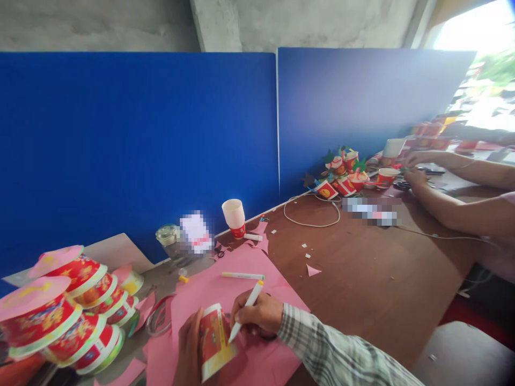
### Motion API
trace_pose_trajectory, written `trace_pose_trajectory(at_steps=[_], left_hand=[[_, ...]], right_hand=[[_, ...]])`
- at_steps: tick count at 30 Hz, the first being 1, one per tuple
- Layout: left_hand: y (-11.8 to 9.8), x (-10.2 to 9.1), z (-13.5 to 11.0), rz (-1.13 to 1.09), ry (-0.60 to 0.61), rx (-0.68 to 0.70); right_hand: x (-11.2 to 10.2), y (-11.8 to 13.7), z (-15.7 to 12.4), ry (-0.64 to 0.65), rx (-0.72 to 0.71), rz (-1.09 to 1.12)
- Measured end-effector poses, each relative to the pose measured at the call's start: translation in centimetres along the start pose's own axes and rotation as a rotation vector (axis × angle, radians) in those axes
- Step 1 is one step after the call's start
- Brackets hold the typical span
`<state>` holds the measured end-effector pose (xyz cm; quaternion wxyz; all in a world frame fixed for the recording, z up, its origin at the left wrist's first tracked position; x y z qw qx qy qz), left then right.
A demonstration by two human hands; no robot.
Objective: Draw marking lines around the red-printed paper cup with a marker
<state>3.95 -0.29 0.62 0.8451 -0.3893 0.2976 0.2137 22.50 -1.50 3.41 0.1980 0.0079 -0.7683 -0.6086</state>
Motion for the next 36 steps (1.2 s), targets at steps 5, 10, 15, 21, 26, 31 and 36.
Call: trace_pose_trajectory(at_steps=[5, 10, 15, 21, 26, 31, 36], left_hand=[[-0.66, -0.14, 0.22, 0.004, 0.009, 0.007], [-1.00, -0.17, 0.32, 0.015, 0.006, -0.012], [-0.39, -0.04, 0.04, 0.003, 0.010, -0.013], [-0.26, -0.08, 0.10, 0.017, 0.014, 0.006], [-0.55, -0.08, 0.24, 0.015, -0.003, 0.015], [-0.75, -0.12, 0.22, 0.032, -0.001, 0.013], [-0.62, -0.20, 0.23, 0.053, 0.003, -0.009]], right_hand=[[0.11, 0.21, -0.11, -0.004, -0.011, 0.006], [0.10, 0.23, -0.20, -0.014, -0.010, 0.001], [0.21, 0.29, -0.20, 0.022, 0.002, 0.002], [0.16, 0.40, -0.20, -0.024, -0.030, 0.002], [0.39, 0.44, -0.29, 0.024, -0.043, 0.011], [0.46, 0.58, -0.48, 0.032, -0.064, 0.014], [0.58, 0.90, -0.81, 0.034, -0.081, -0.026]])
Point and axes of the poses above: each hand's wrist, its own z-axis towards the middle knuckle, its own x-axis out of the palm, y = z × x, the point moved 2 cm from there along z, towards the middle knuckle, and after that the axes turned 1 degree about z, right-handed, at the moved point
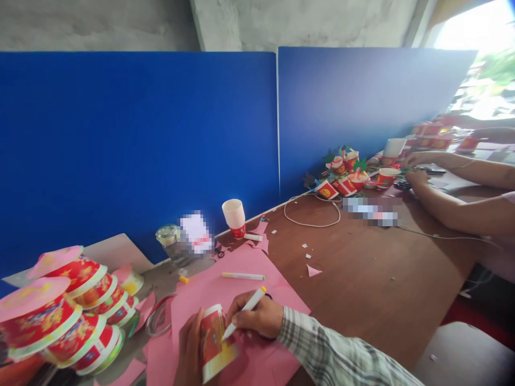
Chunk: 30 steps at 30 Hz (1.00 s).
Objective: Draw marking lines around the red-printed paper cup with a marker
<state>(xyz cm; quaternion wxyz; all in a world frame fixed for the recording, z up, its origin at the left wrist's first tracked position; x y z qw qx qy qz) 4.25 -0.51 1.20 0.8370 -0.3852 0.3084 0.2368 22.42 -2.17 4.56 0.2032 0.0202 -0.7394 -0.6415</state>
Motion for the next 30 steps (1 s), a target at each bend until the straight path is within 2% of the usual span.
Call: trace_pose_trajectory(at_steps=[10, 14, 19, 24, 28, 30], left_hand=[[0.46, 0.31, -0.13, -0.022, -0.005, 0.015], [0.31, 0.32, -0.06, -0.022, -0.007, 0.033], [0.19, 0.28, -0.06, -0.026, 0.009, 0.005], [0.46, 0.39, -0.26, -0.023, 0.014, 0.008], [0.67, 0.48, -0.41, 0.012, 0.020, 0.028], [0.76, 0.52, -0.45, 0.021, 0.024, 0.037]], right_hand=[[0.13, 0.07, -0.16, -0.001, -0.017, -0.115], [0.31, 0.28, -0.26, 0.088, -0.001, -0.138], [0.21, 0.41, -0.30, 0.026, -0.013, -0.114], [0.47, 0.04, -0.24, 0.112, -0.033, -0.089], [0.34, -0.20, 0.11, -0.031, -0.100, -0.111], [0.30, -0.20, 0.13, -0.052, -0.090, -0.130]])
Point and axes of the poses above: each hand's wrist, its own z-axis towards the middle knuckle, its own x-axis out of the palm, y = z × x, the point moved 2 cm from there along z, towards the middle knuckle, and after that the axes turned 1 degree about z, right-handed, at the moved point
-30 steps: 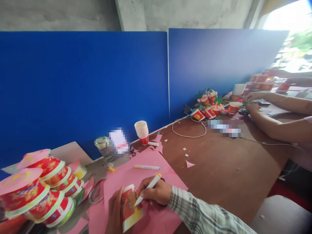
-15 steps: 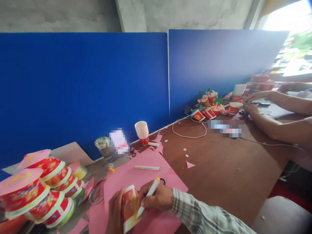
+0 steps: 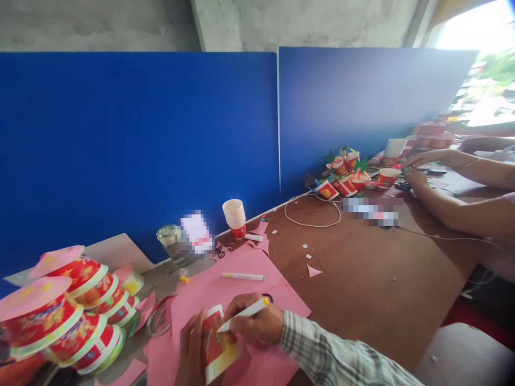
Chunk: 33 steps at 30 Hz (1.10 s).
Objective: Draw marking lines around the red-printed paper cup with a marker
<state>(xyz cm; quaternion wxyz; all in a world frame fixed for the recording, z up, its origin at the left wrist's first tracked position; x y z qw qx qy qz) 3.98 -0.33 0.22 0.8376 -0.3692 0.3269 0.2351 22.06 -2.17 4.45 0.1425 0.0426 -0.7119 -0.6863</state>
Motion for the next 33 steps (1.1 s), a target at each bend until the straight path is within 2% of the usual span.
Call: trace_pose_trajectory(at_steps=[4, 9, 11, 17, 24, 33], left_hand=[[0.2, 0.1, -0.1, 0.001, 0.010, -0.004], [0.5, 0.1, -0.2, 0.005, 0.022, -0.006], [0.6, 0.2, -0.2, 0.006, 0.036, -0.002], [0.5, 0.1, -0.2, -0.012, 0.033, 0.004], [0.4, 0.1, -0.1, -0.005, 0.028, 0.010], [0.4, 0.0, -0.2, 0.003, 0.021, 0.007]], right_hand=[[0.1, 0.1, -0.1, 0.114, 0.029, 0.014], [-0.1, -0.4, 0.2, -0.065, -0.027, -0.111], [-0.2, -0.7, 0.3, -0.101, -0.046, -0.139], [-0.3, -0.4, 0.3, -0.041, -0.030, -0.038], [-0.6, -0.9, 0.8, -0.128, 0.061, -0.015], [-0.4, -1.4, 1.0, -0.133, 0.044, 0.077]])
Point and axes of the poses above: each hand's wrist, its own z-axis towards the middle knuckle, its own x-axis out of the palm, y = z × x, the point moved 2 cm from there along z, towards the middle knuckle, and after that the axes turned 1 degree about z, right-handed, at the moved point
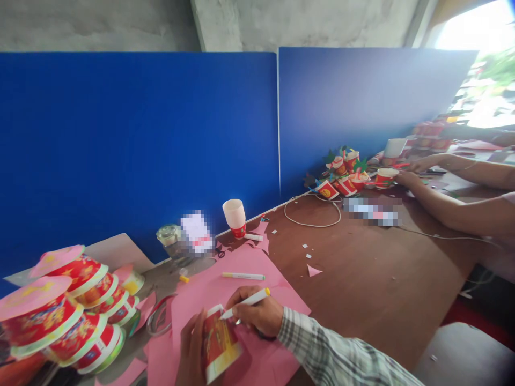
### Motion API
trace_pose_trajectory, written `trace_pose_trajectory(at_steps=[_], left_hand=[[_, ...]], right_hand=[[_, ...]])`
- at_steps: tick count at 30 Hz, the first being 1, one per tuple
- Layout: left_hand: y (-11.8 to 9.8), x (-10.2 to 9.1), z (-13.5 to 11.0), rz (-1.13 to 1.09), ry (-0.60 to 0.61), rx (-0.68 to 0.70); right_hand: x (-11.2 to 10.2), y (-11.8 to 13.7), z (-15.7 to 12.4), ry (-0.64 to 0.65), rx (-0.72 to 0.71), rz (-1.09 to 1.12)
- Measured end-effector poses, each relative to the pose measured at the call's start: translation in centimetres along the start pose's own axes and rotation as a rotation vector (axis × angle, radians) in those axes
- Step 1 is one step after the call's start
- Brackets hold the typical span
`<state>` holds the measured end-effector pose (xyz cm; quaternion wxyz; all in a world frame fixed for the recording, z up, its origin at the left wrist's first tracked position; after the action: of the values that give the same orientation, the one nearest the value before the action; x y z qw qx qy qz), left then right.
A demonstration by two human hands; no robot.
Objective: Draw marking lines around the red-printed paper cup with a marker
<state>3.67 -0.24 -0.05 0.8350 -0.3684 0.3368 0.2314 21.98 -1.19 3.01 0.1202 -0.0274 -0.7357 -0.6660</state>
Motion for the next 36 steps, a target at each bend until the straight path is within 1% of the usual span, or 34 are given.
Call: trace_pose_trajectory(at_steps=[6, 14, 20, 25, 26, 30, 34, 36], left_hand=[[-0.28, 0.00, 0.05, -0.002, -0.007, -0.002], [-0.03, 0.02, -0.04, -0.010, -0.001, -0.009], [0.32, 0.29, -0.13, -0.001, 0.007, 0.001], [0.57, 0.38, -0.26, -0.007, -0.010, -0.026], [0.61, 0.39, -0.25, -0.012, -0.009, -0.030], [0.63, 0.44, -0.20, -0.006, 0.019, -0.016], [0.52, 0.36, -0.23, -0.006, 0.021, -0.026], [0.49, 0.33, -0.27, -0.014, 0.020, -0.044]], right_hand=[[-0.06, -0.15, 0.18, -0.009, -0.007, 0.022], [0.27, 0.10, -0.16, 0.037, -0.032, 0.042], [0.38, 0.52, -0.60, 0.024, -0.015, -0.044], [0.55, 0.56, -0.80, 0.122, 0.000, -0.048], [0.56, 0.52, -0.78, 0.115, 0.004, -0.043], [0.44, 0.53, -0.68, 0.008, -0.011, -0.055], [0.39, 0.74, -0.70, 0.049, -0.016, -0.072], [0.30, 0.74, -0.69, 0.044, -0.006, -0.064]])
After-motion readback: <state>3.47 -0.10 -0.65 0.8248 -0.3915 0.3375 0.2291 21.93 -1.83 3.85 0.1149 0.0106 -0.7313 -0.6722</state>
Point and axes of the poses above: each hand's wrist, its own z-axis towards the middle knuckle, its own x-axis out of the palm, y = z × x, the point moved 2 cm from there along z, towards the middle knuckle, and after that the axes turned 1 degree about z, right-handed, at the moved point
